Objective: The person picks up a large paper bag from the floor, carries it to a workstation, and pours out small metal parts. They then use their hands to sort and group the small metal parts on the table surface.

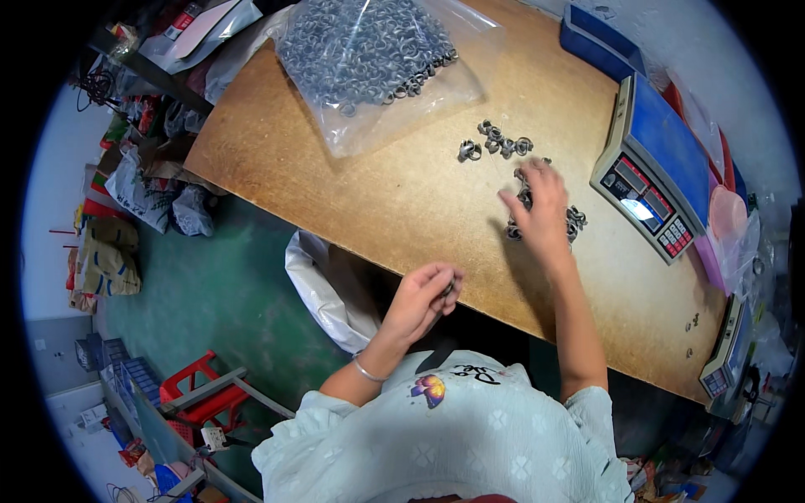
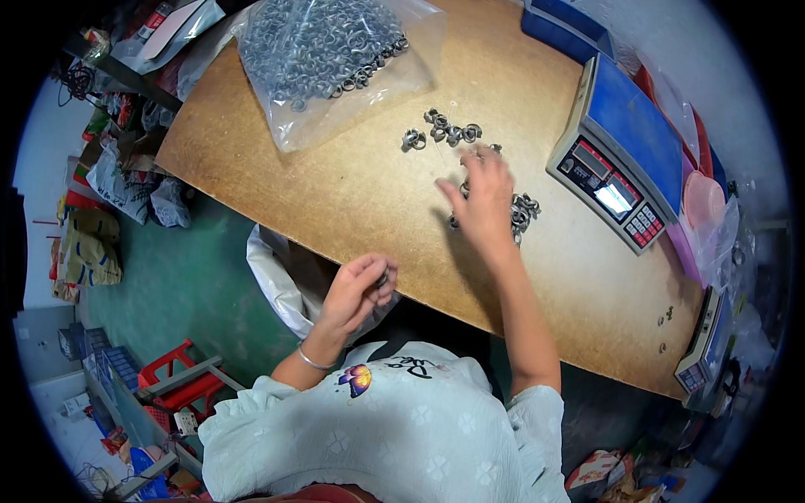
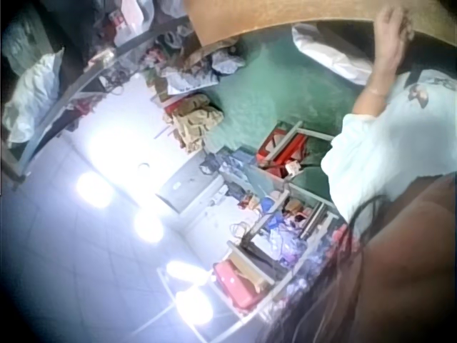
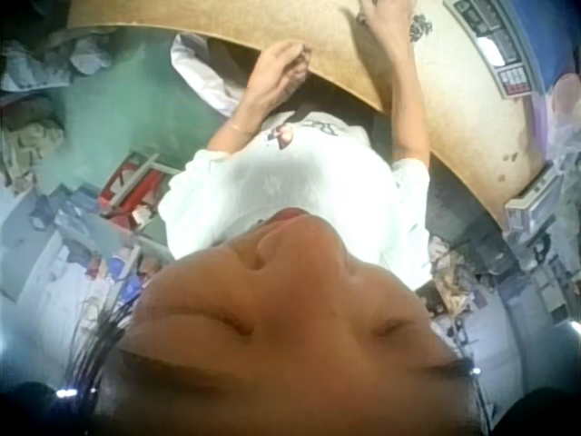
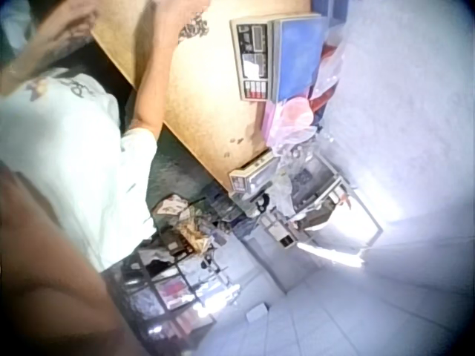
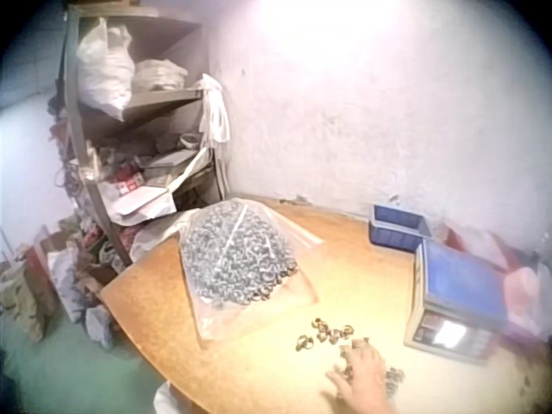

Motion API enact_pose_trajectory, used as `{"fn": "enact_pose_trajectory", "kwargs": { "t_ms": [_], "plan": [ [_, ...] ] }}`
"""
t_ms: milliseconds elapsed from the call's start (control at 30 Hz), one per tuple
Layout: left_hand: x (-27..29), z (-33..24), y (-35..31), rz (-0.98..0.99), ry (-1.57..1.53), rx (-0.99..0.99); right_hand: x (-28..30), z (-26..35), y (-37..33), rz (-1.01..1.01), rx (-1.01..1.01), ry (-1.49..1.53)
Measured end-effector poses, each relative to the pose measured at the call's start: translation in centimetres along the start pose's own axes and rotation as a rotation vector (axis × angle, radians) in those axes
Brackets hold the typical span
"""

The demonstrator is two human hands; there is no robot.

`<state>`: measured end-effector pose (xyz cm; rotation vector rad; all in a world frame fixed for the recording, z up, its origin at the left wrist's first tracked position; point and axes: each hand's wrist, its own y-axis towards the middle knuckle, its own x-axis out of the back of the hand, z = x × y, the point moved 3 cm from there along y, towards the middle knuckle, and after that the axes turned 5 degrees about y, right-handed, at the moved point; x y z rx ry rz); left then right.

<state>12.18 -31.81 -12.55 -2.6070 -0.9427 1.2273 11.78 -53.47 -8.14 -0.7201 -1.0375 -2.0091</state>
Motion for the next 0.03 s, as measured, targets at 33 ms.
{"fn": "enact_pose_trajectory", "kwargs": {
  "t_ms": [33],
  "plan": [
    [0.94,-0.13,-0.63,0.06,0.26,0.078,-0.24,-1.44,0.37,0.081,-0.128,-0.146]
  ]
}}
